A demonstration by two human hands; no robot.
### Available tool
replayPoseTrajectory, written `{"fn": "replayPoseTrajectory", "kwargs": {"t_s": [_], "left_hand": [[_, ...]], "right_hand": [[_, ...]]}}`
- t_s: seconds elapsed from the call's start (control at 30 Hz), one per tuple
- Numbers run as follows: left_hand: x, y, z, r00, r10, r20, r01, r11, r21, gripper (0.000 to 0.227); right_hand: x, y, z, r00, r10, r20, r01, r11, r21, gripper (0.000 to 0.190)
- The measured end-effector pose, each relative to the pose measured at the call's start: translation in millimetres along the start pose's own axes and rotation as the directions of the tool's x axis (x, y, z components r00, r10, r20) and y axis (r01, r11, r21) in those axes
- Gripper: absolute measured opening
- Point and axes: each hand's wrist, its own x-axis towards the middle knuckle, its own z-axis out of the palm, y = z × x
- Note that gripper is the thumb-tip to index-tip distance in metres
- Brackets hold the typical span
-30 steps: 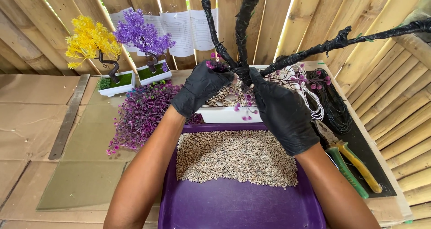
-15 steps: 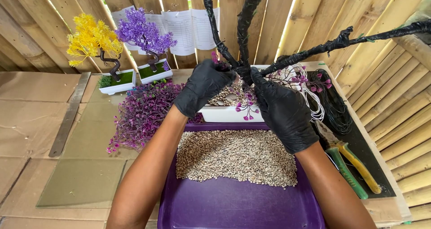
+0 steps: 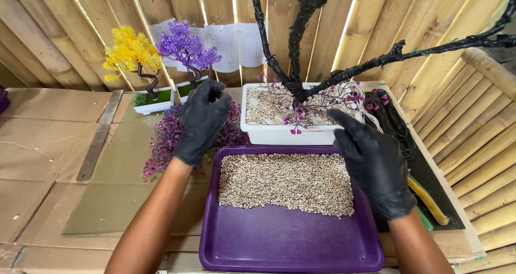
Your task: The person attaches small purple artificial flowers to the branches of a black bonsai tree. They pick the flowers from a pile on the table and carefully place them onto the tree's branches, which are situated in a white pot filled with gravel.
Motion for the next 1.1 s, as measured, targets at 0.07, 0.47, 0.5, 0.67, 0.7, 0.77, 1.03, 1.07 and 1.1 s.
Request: {"fn": "replayPoseTrajectory", "kwargs": {"t_s": [0.07, 0.47, 0.5, 0.67, 0.7, 0.77, 1.03, 1.07, 1.1], "left_hand": [[-16, 7, -20, 0.999, 0.034, 0.0, -0.034, 0.999, 0.01, 0.024], [-97, -75, -64, 0.941, 0.285, 0.183, -0.335, 0.863, 0.378, 0.035], [-100, -78, -71, 0.936, 0.251, 0.247, -0.348, 0.769, 0.537, 0.043], [-101, -137, -87, 0.938, 0.105, 0.33, -0.311, 0.674, 0.67, 0.058], [-101, -149, -87, 0.926, 0.044, 0.375, -0.311, 0.651, 0.693, 0.06], [-102, -155, -86, 0.93, 0.033, 0.367, -0.302, 0.64, 0.707, 0.052], [-91, -153, -98, 0.928, 0.1, 0.358, -0.289, 0.799, 0.527, 0.012], [-88, -130, -107, 0.928, 0.068, 0.365, -0.255, 0.833, 0.491, 0.018], [-85, -107, -115, 0.927, 0.037, 0.374, -0.218, 0.863, 0.455, 0.024]], "right_hand": [[-17, -7, -5, 0.999, -0.016, -0.046, 0.019, 0.998, 0.064, 0.028], [-77, 21, -6, 0.954, -0.044, 0.298, 0.097, 0.981, -0.168, 0.03], [-78, 26, -6, 0.94, -0.093, 0.328, 0.186, 0.946, -0.265, 0.032], [-71, 0, -2, 0.859, -0.076, 0.506, 0.151, 0.982, -0.109, 0.037], [-70, -9, -1, 0.839, -0.095, 0.535, 0.174, 0.98, -0.1, 0.04], [-68, -8, 6, 0.817, -0.097, 0.569, 0.184, 0.978, -0.097, 0.042], [-68, 10, 26, 0.807, -0.114, 0.58, 0.207, 0.973, -0.097, 0.042], [-70, 16, 29, 0.811, -0.125, 0.571, 0.223, 0.969, -0.104, 0.04], [-71, 22, 32, 0.815, -0.136, 0.563, 0.238, 0.965, -0.111, 0.039]]}}
